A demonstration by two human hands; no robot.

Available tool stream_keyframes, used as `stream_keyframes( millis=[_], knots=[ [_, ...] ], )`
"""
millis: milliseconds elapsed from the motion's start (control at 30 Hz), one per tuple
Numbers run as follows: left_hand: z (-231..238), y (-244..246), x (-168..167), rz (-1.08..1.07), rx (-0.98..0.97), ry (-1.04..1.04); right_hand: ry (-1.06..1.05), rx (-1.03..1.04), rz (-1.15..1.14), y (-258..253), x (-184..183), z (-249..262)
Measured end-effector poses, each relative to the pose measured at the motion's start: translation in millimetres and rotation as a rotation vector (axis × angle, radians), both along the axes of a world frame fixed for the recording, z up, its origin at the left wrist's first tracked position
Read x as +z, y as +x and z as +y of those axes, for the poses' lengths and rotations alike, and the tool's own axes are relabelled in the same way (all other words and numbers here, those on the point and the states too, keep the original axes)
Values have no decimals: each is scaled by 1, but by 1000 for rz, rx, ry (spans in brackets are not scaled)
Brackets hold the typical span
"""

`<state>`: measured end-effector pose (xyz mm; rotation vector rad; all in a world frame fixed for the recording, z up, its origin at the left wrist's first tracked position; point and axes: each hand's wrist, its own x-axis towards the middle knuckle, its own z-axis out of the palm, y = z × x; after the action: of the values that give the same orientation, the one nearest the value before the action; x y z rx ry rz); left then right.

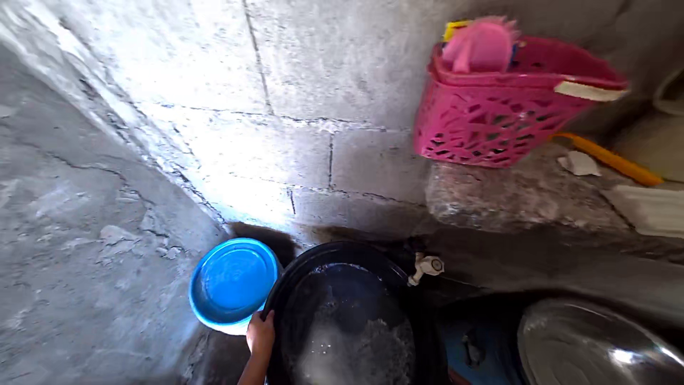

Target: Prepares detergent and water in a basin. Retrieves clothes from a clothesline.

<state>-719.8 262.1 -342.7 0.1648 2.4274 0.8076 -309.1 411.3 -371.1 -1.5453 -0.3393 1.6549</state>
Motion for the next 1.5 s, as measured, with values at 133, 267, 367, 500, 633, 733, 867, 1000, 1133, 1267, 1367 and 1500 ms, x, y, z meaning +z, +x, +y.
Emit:
stream_keyframes(
  millis=[133,267,367,500,633,733,867,1000,1133,1267,1367,1500],
  knots=[
    [-7,-33,23,31,12,-1,-91,29,-20,-50,25,3],
    [-24,-70,10,74,53,-56,-138,49,1,-92,10,-4],
    [-50,-95,3,113,124,-40,-117,43,21,-129,4,-4],
    [-80,-131,3,119,247,-42,-40,158,29,-186,12,9],
    [-100,-164,-9,132,332,-39,-21,212,22,-244,20,17],
    [-108,-186,-12,143,359,-49,-38,238,26,-279,18,20],
    [-111,-222,-10,150,386,-79,-60,266,74,-318,17,26],
    [-112,-253,-4,175,399,-117,-47,307,123,-357,17,31],
    [-111,-278,-6,182,391,-178,-38,339,132,-386,19,32],
    [-111,-298,-7,198,358,-200,-38,359,139,-393,26,19],
    [-110,-325,-6,209,320,-222,-19,343,182,-401,30,-5],
    [-106,-340,-2,311,203,-334,-5,309,213,-418,32,-28]
  ],
)
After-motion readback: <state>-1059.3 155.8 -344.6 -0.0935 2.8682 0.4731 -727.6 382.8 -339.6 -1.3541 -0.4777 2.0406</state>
